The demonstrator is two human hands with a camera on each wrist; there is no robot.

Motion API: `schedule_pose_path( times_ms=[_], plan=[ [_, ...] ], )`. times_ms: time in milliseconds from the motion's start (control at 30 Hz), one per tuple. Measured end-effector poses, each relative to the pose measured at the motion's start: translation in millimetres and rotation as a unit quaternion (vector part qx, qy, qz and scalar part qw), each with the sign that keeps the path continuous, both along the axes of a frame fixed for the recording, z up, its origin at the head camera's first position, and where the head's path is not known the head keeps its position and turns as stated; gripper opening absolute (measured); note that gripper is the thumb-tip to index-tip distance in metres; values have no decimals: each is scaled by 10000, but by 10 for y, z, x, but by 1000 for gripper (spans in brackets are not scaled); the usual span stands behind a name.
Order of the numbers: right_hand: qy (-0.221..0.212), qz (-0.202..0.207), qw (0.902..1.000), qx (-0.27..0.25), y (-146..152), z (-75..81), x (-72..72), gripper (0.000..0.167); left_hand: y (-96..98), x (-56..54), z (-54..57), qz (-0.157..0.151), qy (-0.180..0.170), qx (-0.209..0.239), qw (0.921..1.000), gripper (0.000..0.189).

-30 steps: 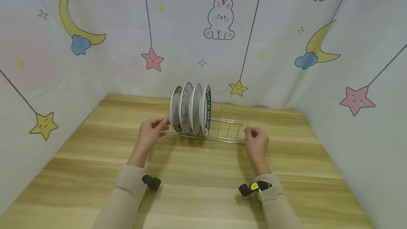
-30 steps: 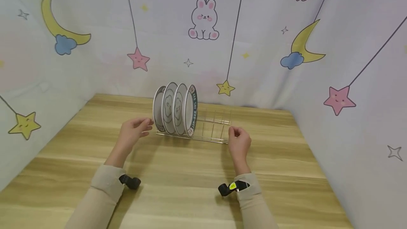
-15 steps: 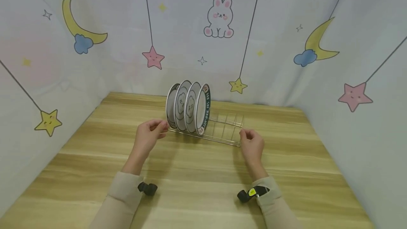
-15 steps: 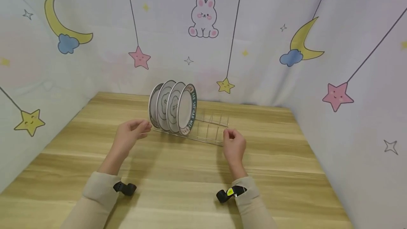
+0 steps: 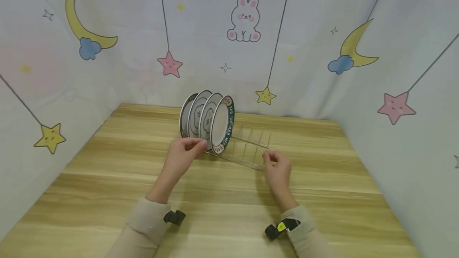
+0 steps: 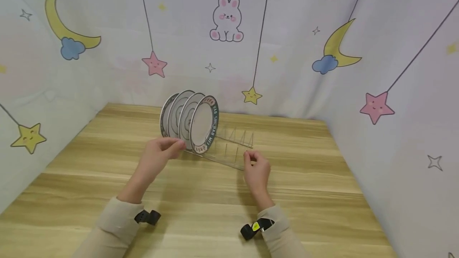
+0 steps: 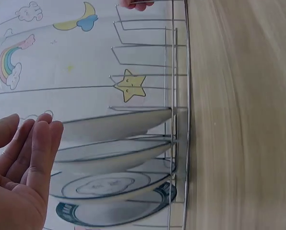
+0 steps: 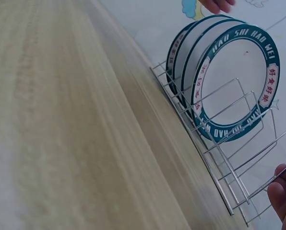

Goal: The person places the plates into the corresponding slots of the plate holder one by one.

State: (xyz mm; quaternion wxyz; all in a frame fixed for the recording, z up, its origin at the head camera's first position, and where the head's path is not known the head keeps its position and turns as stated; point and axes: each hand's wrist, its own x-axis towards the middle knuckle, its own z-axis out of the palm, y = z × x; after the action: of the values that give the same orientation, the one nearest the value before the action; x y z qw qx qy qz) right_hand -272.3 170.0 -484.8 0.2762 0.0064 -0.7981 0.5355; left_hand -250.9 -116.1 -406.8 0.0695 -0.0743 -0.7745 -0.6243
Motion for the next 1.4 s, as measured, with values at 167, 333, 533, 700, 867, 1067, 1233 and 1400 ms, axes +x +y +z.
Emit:
schedule_pose_path(
  times_ms=[167,333,533,700,867,1067,1233,1400],
  plan=[
    [338,207,9992,76,-46,-42,23,10,214,-37,-44,-386,-11,-37,9992,26],
    [466,279,9983,231,-105,-63,38,9,383,-94,-104,-342,-5,-343,9988,22],
    [567,370,9973,293,-184,-50,60,8,501,-189,-177,-196,181,-840,9961,21],
    [602,513,9962,374,-233,-61,64,9,542,-240,-233,-5,186,-1036,9944,25],
    [587,549,9959,408,-269,-73,58,8,565,-294,-318,194,179,-1225,9921,25],
    [637,649,9949,429,-339,-85,67,7,593,-354,-382,397,304,-1443,9883,21],
    [753,773,9932,450,-414,-102,63,6,617,-386,-388,494,255,-1468,9876,22],
    [792,890,9919,441,-472,-99,55,6,633,-406,-377,575,262,-1507,9866,20]
  ],
)
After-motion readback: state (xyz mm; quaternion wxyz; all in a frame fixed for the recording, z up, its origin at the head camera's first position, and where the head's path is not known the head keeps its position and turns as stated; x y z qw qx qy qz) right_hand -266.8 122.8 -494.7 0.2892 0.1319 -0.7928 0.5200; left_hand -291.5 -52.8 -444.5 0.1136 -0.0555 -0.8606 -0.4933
